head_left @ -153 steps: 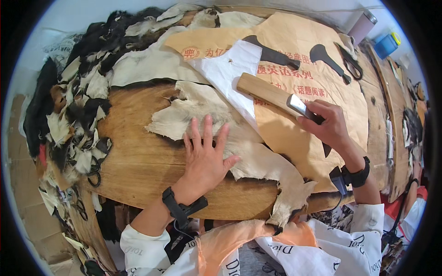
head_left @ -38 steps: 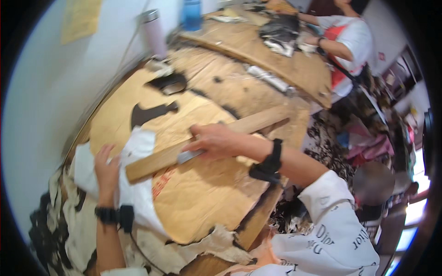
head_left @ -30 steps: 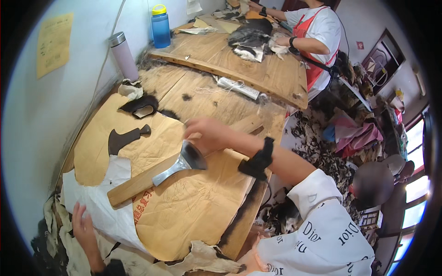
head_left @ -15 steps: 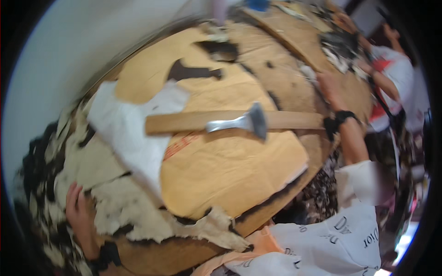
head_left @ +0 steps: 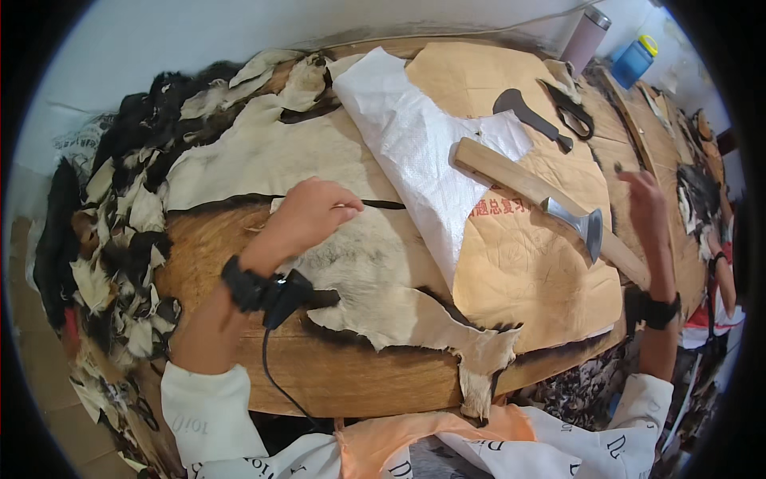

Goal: Cutting pieces of leather using a leather knife and a template.

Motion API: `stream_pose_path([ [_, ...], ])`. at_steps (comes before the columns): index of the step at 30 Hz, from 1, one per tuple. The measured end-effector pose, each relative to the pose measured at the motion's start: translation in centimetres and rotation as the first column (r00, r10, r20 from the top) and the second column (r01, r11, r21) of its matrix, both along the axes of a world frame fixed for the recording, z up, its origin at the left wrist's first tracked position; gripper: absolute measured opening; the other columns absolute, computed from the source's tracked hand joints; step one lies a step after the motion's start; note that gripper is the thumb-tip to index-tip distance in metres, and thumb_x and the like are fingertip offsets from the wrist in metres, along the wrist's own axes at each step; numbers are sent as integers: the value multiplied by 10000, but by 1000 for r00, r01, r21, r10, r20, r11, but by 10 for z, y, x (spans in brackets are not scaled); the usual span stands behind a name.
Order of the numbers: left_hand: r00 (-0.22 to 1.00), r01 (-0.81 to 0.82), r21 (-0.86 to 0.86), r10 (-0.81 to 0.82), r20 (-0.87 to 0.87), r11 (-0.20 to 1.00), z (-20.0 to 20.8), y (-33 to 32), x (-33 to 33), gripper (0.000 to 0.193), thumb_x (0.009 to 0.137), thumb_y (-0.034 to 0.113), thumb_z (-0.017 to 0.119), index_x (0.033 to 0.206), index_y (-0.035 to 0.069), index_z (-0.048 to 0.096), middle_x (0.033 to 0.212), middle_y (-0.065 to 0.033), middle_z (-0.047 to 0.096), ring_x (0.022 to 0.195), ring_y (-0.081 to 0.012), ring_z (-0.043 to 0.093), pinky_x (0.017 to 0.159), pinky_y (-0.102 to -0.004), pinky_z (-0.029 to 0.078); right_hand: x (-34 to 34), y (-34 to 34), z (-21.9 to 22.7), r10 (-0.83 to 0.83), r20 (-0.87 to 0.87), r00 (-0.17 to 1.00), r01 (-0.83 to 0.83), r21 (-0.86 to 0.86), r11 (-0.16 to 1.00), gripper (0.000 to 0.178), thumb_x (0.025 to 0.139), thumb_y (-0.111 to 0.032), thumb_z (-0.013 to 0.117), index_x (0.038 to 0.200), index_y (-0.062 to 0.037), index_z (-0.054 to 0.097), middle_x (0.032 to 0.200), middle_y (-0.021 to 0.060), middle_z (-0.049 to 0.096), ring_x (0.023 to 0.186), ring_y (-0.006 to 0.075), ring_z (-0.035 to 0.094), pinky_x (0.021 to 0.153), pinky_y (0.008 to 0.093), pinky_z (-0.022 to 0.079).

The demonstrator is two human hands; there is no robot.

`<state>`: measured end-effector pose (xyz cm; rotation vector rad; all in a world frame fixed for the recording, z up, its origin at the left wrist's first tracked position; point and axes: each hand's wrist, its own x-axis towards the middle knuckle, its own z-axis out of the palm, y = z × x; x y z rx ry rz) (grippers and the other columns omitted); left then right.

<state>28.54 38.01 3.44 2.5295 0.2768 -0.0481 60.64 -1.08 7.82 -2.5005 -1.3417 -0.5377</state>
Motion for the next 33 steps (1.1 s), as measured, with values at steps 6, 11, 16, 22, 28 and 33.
stream_pose_path([
  [6, 990, -41, 19, 43, -135, 999, -19, 0, 25, 162, 840, 170, 526, 879, 132, 679, 851, -77, 650, 882, -258, 585, 747, -439, 290, -130, 139, -2, 363, -332, 870, -359, 77, 930, 164, 671, 51, 535, 740, -56, 638, 735, 108, 551, 716, 308, 560, 631, 387, 453],
  [11, 960, 13, 87, 12, -281, 996, -7, 3, 32, 168, 840, 214, 531, 849, 127, 673, 884, -79, 633, 920, -266, 561, 740, -452, 296, -172, 215, -27, 499, -579, 645, -526, 137, 839, 175, 701, 6, 498, 769, -31, 654, 756, 109, 554, 714, 290, 566, 633, 366, 453],
  [16, 976, 1, 226, 49, -214, 974, -8, 0, 15, 198, 838, 251, 542, 841, 94, 661, 940, -94, 582, 945, -293, 527, 751, -461, 296, -178, 247, -56, 469, -577, 669, -503, 112, 857, 171, 704, -11, 498, 765, -20, 658, 759, 131, 570, 706, 309, 580, 653, 377, 469],
  [22, 999, -22, 152, 15, 43, 988, -21, 11, 2, 195, 780, 275, 626, 806, 82, 644, 915, -83, 581, 893, -274, 549, 740, -442, 309, -187, 247, -66, 435, -534, 725, -470, 78, 879, 127, 723, -17, 533, 769, -7, 651, 759, 142, 570, 711, 323, 586, 650, 383, 474],
  [28, 985, -150, -171, 133, -107, 974, -26, 27, 8, 158, 714, 259, 665, 755, 107, 649, 713, -45, 584, 739, -224, 566, 703, -422, 297, -181, 251, -71, 399, -590, 702, -476, 28, 879, 116, 763, -66, 554, 791, -10, 652, 797, 150, 574, 781, 321, 582, 692, 390, 466],
  [33, 991, -115, -298, 130, 28, 947, -29, 29, 6, 111, 693, 223, 670, 737, 122, 657, 730, -35, 590, 719, -198, 558, 677, -390, 274, -179, 250, -69, 389, -608, 692, -485, 8, 875, 122, 773, -92, 549, 781, -24, 650, 785, 157, 566, 804, 331, 580, 718, 402, 468],
])
